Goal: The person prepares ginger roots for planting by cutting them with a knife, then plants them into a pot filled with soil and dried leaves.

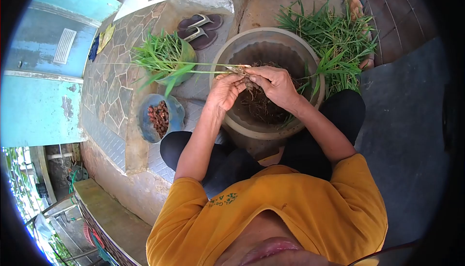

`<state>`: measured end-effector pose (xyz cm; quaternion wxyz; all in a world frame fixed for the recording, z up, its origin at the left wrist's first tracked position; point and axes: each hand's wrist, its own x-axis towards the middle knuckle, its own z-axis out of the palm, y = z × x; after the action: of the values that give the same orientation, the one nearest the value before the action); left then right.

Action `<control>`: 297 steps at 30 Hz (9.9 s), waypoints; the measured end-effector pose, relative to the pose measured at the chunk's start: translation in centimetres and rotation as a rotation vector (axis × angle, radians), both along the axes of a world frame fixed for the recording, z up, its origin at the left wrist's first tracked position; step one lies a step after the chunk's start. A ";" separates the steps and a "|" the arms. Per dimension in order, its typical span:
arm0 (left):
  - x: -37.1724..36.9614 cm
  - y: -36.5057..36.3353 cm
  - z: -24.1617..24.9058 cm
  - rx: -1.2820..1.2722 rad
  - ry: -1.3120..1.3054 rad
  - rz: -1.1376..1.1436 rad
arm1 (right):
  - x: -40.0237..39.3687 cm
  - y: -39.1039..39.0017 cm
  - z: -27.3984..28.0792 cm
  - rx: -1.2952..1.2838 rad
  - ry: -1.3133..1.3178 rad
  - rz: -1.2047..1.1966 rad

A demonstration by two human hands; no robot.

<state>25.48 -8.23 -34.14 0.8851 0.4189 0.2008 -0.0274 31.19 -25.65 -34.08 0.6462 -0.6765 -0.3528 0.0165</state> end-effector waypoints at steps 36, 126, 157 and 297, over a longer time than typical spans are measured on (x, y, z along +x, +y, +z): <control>0.0 0.1 0.2 -0.111 -0.064 -0.025 | 0.7 0.4 -1.5 0.024 0.236 -0.048; -19.8 20.4 7.9 0.824 0.122 0.845 | 8.0 -8.3 3.8 -0.649 -0.117 -0.772; 7.9 -6.5 -18.1 1.836 0.000 -0.895 | 5.5 -7.0 7.6 -0.268 0.189 -0.720; 0.1 -1.8 2.3 -0.004 -0.217 0.147 | 0.3 -1.9 3.0 0.050 0.664 0.290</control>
<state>25.59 -10.01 -31.81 0.9021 0.4019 0.1338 0.0829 31.44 -27.52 -31.11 0.7327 -0.5613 -0.2165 0.3182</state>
